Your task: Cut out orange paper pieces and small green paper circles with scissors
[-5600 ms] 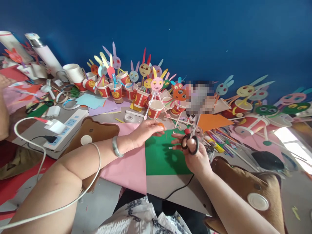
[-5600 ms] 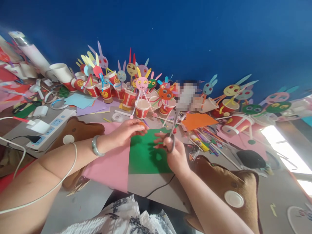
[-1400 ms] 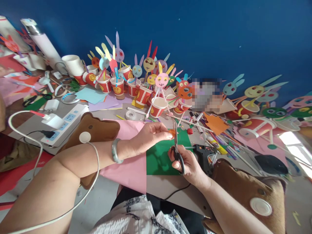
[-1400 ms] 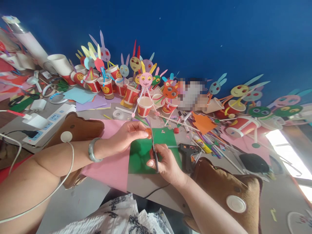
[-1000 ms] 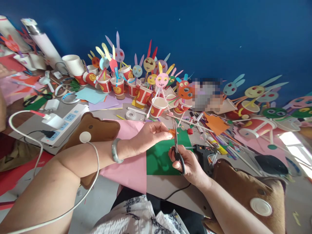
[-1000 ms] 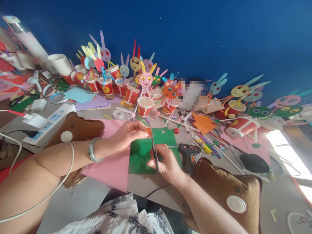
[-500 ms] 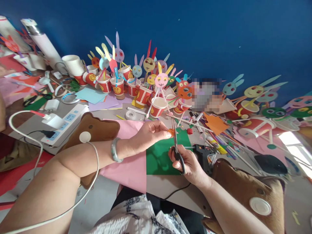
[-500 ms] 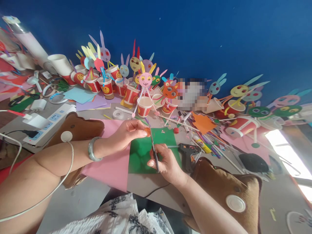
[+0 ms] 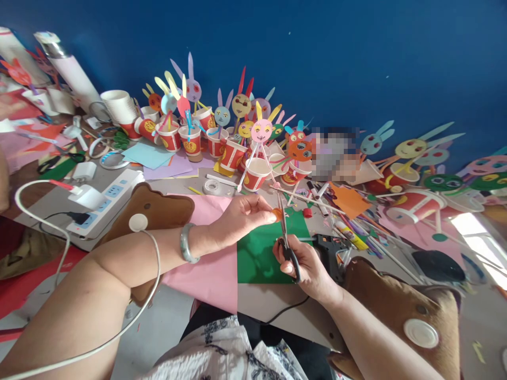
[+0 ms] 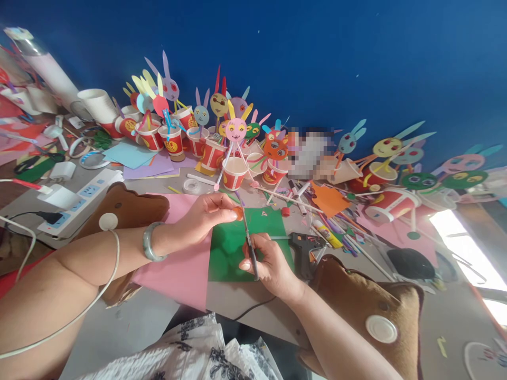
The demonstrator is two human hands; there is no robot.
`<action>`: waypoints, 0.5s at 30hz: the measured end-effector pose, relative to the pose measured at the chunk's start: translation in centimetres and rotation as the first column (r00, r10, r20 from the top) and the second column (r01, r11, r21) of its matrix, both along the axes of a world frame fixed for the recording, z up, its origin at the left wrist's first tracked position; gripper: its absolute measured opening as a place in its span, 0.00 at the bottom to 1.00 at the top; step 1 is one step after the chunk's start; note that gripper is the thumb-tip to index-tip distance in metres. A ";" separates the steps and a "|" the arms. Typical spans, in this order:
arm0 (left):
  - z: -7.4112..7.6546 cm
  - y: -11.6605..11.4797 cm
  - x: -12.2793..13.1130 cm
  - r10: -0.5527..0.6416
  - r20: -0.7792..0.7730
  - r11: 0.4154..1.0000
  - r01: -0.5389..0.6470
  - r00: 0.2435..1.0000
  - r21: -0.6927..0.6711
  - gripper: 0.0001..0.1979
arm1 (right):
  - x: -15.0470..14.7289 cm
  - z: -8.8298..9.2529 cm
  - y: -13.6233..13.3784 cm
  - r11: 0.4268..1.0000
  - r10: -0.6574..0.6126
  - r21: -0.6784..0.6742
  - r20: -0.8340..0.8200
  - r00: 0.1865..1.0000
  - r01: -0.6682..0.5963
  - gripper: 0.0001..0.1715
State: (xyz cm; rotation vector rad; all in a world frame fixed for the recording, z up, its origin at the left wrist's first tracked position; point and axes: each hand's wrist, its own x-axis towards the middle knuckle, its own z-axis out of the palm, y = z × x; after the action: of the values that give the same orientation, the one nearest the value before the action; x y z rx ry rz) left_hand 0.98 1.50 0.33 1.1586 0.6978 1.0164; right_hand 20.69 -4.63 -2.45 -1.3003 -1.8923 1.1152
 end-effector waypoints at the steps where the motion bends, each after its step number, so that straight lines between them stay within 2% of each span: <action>1: 0.0 0.0 0.0 0.005 -0.001 1.000 -0.005 1.000 0.000 0.08 | 0.0 0.0 0.0 1.000 0.000 -0.001 -0.003 1.000 0.000 0.42; 15: -0.7 -0.1 0.1 -0.020 -0.025 0.999 0.021 0.999 0.049 0.08 | -0.2 0.0 0.0 1.000 0.003 -0.012 -0.022 1.000 -0.003 0.41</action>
State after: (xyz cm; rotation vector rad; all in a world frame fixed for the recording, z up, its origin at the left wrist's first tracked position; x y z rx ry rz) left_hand 1.07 1.39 -0.38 1.2204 0.6823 1.0087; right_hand 20.53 -4.67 -2.48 -1.2871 -1.8743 1.1397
